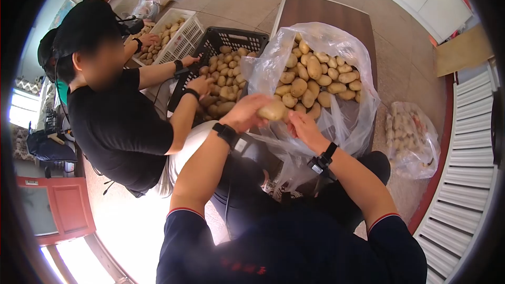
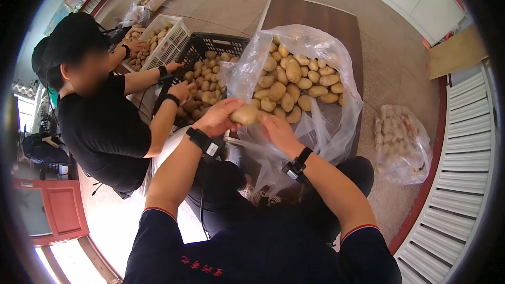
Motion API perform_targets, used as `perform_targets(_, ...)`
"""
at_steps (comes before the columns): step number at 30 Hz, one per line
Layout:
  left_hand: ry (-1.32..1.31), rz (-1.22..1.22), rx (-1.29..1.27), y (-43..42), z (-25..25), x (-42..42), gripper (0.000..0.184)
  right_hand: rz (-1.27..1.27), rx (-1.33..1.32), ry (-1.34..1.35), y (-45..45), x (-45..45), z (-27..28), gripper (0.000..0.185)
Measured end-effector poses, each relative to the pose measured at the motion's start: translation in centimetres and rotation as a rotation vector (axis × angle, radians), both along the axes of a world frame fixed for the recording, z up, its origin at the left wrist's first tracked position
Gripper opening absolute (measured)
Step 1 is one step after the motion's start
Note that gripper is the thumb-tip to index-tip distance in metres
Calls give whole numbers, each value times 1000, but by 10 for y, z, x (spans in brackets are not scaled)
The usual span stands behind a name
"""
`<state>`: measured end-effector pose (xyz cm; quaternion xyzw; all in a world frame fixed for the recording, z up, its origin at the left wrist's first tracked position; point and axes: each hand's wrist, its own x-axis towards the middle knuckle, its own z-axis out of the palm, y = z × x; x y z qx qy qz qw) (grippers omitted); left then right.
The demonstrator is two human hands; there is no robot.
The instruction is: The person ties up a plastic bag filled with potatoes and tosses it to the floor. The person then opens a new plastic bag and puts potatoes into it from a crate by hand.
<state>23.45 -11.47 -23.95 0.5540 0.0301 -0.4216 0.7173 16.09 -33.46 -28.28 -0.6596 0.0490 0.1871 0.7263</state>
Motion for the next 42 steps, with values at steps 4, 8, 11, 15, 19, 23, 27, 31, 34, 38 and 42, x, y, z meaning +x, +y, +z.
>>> perform_targets(4, -27, 213, -10, 18, -10, 13, 27, -25, -463, -260, -15, -2, -33, 26)
perform_targets(8, -5, 463, -54, 40, -27, 28, 27, -30, -682, -363, -28, 3, -32, 23)
perform_targets(11, 10, 742, -83, 54, -49, 42, 28, 15, -732, -458, -33, 6, -41, 27)
perform_targets(15, 41, 904, -101, 67, -59, 46, 29, 113, -862, -431, -27, 0, -28, 31)
perform_targets(19, 44, 1027, -165, 79, -73, 49, 27, 124, -817, -515, -26, -5, -35, 38)
perform_targets(23, -607, 807, 287, 120, -165, 66, 23, 181, -843, -544, -28, -8, -30, 38)
perform_targets(27, -957, 161, 1364, 101, -69, 31, 33, 258, -932, -511, -31, -10, -30, 32)
perform_targets(31, -96, 1011, 83, 69, -46, 30, 17, 375, -1038, -517, -29, -15, -18, 31)
perform_targets(34, -27, 1054, -6, 55, -38, 28, 18, 420, -1036, -557, -24, -17, -11, 32)
perform_targets(38, -65, 989, -83, 41, -37, 22, 18, 452, -1071, -616, -14, -21, -20, 41)
perform_targets(42, -831, 431, 667, 44, -36, 20, 20, 506, -1181, -713, 0, -19, -31, 55)
